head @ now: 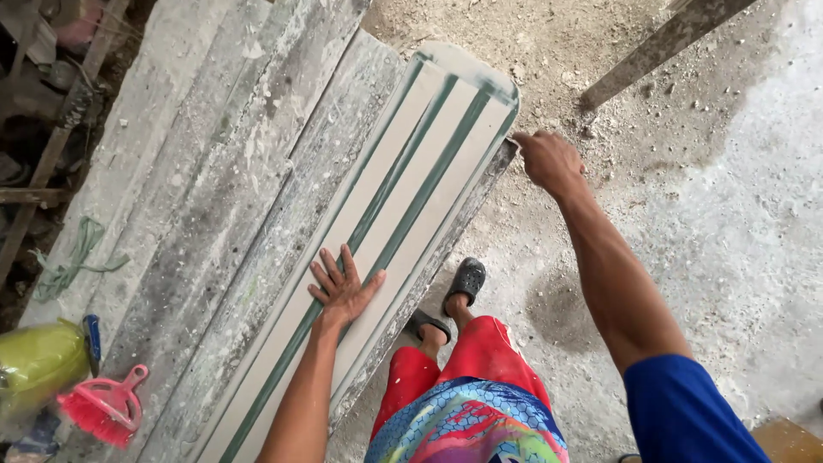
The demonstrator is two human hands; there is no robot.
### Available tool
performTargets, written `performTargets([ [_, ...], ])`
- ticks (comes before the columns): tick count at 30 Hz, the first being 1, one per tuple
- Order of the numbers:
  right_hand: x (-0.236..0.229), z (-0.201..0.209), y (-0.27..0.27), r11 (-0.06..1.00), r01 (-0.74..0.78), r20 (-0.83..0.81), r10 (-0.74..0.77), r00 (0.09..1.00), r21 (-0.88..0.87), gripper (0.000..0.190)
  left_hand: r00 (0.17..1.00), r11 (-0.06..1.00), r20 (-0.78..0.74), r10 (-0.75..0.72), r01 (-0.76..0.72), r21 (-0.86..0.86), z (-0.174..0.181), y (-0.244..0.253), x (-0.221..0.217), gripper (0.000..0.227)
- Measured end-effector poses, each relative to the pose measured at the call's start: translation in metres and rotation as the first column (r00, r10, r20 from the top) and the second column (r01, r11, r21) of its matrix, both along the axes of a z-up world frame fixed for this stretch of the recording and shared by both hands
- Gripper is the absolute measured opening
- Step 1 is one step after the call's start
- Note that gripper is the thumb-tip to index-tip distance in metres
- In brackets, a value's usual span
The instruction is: Cleaning excess material and debris from decorative panels using a small hand scraper.
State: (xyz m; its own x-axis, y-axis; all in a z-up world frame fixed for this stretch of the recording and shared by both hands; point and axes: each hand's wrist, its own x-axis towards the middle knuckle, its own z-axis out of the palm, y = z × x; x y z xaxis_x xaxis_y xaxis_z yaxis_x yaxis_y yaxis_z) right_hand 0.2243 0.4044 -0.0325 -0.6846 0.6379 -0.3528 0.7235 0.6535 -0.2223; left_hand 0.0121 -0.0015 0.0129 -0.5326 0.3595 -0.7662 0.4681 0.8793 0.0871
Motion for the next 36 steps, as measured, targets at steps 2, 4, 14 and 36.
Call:
performTargets([
  [2, -0.002, -0.052, 0.022, 0.986, 0.131, 0.109, -0.141, 0.984, 0.099, 0.029, 1.0, 1.0, 0.002, -0.007, 0.007, 0.012, 0.002, 0.005, -0.006, 0.109],
  [4, 0.004, -0.05, 0.015, 0.937, 0.349, -0.044, -0.35, 0.936, -0.032, 0.03, 1.0, 1.0, 0.002, -0.016, 0.016, 0.019, 0.005, 0.008, -0.009, 0.107],
  [14, 0.03, 0.039, -0.266, 0.418, 0.425, -0.343, -0.907, 0.243, -0.803, 0.051, 0.993, 0.991, 0.113, 0.038, -0.053, 0.124, 0.01, -0.006, -0.013, 0.106],
  [36, -0.014, -0.001, -0.013, 0.393, 0.296, -0.27, -0.884, 0.382, -0.87, 0.032, 0.937, 0.854, -0.257, 0.237, -0.074, 0.515, -0.001, 0.006, 0.014, 0.099],
])
